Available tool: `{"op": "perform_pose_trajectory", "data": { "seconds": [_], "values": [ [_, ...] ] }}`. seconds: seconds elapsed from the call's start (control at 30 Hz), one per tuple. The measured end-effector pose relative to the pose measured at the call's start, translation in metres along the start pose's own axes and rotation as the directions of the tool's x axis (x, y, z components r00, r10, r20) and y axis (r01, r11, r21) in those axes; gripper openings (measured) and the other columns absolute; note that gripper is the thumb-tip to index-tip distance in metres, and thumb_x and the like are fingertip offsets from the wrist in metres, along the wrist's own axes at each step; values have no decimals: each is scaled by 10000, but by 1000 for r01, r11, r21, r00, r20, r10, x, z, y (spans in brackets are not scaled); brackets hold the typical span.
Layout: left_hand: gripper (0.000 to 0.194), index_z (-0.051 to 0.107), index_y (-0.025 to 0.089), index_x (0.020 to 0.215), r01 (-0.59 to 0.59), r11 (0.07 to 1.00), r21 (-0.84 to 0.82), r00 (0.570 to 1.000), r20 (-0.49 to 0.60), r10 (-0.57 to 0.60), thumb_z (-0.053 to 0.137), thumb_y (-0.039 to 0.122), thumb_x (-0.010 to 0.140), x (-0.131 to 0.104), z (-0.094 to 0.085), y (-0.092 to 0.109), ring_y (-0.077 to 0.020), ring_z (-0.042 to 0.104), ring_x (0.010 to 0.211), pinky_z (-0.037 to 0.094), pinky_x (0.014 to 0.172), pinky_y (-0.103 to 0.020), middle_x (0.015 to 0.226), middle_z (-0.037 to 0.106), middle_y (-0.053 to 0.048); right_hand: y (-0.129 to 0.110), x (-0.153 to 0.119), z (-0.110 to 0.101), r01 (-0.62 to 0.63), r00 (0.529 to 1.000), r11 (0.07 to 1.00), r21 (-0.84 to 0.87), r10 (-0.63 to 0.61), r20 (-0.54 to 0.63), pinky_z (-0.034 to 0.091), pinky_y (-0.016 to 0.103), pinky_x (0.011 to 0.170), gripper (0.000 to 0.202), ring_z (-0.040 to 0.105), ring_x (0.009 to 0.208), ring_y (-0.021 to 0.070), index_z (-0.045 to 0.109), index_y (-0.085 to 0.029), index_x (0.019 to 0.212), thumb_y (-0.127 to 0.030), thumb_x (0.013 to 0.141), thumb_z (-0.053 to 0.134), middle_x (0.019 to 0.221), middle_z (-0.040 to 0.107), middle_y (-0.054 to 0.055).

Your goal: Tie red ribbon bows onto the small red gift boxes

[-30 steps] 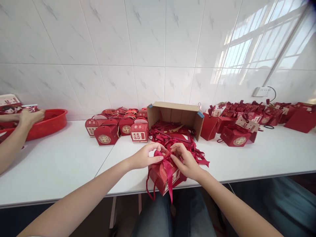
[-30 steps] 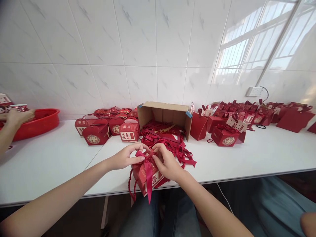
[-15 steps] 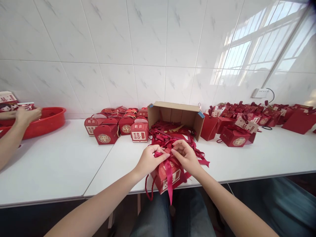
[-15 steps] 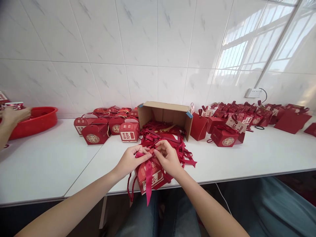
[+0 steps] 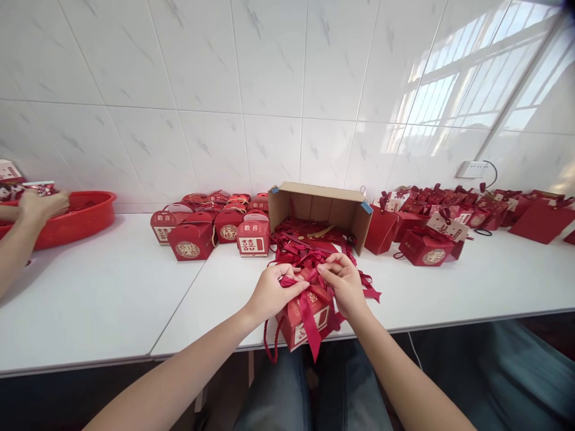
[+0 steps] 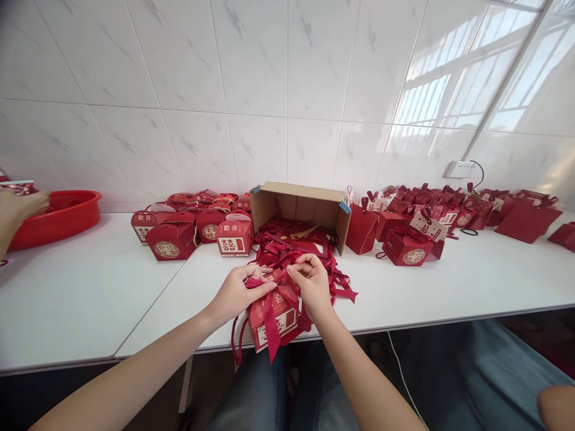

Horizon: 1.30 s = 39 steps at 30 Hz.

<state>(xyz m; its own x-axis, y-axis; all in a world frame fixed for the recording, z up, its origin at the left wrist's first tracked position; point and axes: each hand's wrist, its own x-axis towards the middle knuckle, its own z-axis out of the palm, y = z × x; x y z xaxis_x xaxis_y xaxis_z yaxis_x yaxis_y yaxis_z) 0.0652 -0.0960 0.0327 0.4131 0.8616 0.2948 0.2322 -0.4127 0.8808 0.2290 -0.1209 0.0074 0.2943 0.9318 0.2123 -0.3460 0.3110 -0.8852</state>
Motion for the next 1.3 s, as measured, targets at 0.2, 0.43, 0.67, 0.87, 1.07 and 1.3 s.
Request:
{"op": "perform_pose_trajectory", "data": {
  "seconds": [0.2,0.43,0.67,0.87,1.07,1.3],
  "values": [
    [385,355,220,551,25,1000,-17,1000,10,-25,710,319,663,0,-1,-2,-287,619,1081,458,900,-387,781,702,-53,3,-2,1,0,1000,999,54,2,-27,414,221,518,432,529,517,97,465,-207,723,-329,547,840,610,621,-40],
    [278,517,194,572,36,999,11,999,23,-36,740,338,651,1,-2,-4,-294,617,1068,429,942,-419,791,706,-67,6,-2,-1,28,999,999,47,-26,-42,455,242,591,439,557,574,108,457,-207,716,-342,551,841,626,613,-42],
    [368,555,195,929,-124,979,-163,982,121,145,620,517,762,25,-25,-30,-217,597,1055,468,881,-339,1115,649,-104,8,4,-32,-6,993,980,-197,29,117,407,211,529,472,517,586,84,491,-215,1109,-522,779,632,913,631,23],
    [301,511,198,848,-25,989,148,950,-304,70,471,496,828,49,-50,-91,-222,550,948,439,835,-357,931,605,-71,0,-2,-67,14,812,952,-307,168,559,508,273,656,925,561,676,83,313,-334,1420,-444,633,785,1410,396,121],
    [170,508,212,843,-66,944,322,959,-242,150,523,377,801,47,-43,-110,-211,525,921,424,839,-337,908,568,-43,-1,-10,-41,-62,715,917,-393,316,624,538,356,817,1070,622,983,196,237,-322,1447,-225,564,834,1202,585,69],
    [95,501,202,801,-85,908,411,961,-206,183,518,293,785,49,-44,-114,-217,532,884,436,829,-356,883,558,-49,-3,-8,-31,-87,857,954,-286,219,467,569,385,765,904,662,876,224,458,-256,1266,-191,467,876,1040,654,42]
  ]
}}
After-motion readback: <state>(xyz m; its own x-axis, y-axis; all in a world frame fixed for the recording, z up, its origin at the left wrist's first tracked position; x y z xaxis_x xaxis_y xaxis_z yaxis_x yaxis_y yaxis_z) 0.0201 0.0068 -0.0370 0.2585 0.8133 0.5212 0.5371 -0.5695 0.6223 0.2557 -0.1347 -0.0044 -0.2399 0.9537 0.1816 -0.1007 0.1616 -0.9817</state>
